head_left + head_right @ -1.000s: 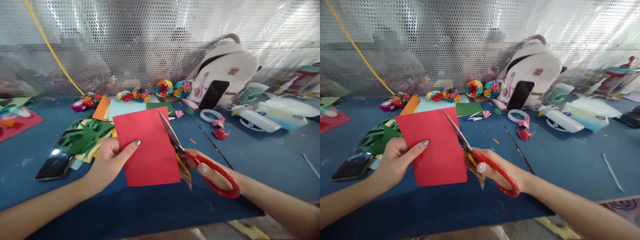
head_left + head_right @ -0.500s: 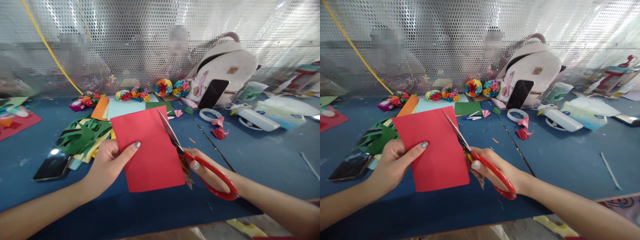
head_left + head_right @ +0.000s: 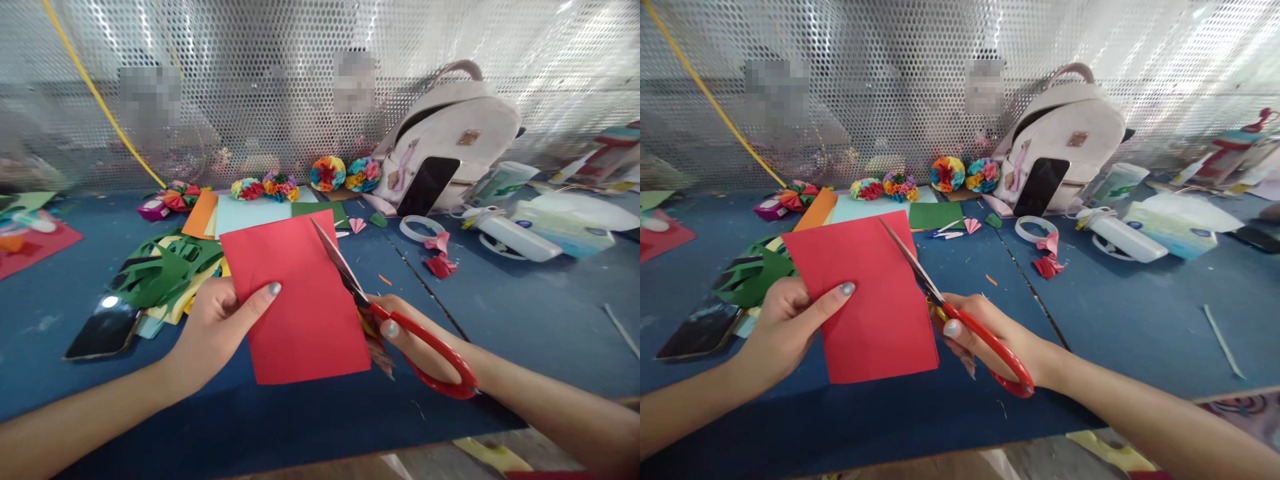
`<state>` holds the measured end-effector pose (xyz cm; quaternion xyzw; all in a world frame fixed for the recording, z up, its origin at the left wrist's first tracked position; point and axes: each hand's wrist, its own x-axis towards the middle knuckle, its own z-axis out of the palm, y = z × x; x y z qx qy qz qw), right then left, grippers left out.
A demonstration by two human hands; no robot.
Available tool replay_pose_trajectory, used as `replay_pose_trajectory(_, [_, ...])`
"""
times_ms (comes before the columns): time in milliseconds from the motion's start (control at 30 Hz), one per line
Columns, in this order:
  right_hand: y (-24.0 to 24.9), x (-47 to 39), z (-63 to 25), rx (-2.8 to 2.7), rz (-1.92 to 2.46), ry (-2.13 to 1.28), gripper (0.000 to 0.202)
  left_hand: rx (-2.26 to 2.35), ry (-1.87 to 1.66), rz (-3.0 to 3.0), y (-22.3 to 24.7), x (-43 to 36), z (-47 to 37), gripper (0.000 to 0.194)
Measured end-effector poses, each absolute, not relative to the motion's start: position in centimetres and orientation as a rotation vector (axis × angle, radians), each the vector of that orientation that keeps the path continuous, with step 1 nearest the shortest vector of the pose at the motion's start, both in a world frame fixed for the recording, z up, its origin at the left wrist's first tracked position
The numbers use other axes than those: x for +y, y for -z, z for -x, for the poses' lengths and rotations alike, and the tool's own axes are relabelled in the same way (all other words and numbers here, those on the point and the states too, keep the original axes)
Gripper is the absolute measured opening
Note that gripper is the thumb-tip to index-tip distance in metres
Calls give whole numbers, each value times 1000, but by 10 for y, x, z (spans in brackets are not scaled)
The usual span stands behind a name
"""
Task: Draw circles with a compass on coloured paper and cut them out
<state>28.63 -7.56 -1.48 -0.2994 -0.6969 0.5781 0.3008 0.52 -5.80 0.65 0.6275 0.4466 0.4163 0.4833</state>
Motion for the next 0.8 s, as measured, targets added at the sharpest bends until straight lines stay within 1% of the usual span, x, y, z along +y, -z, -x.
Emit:
replay_pose_trajectory(167, [19,-75,-288,-1786,862,-1579,69,1167,-1055,-1601,-10,-58,-2,43])
replay_pose_trajectory(533, [17,-78,-291,-1757,864,-1590,65,1148,-1052,-1617,-11,-52,2,47])
replay_pose_trajectory(800, [17,-78,-291,-1753,899,-1580,66,1087,-1047,-1563,-8,-51,4,47])
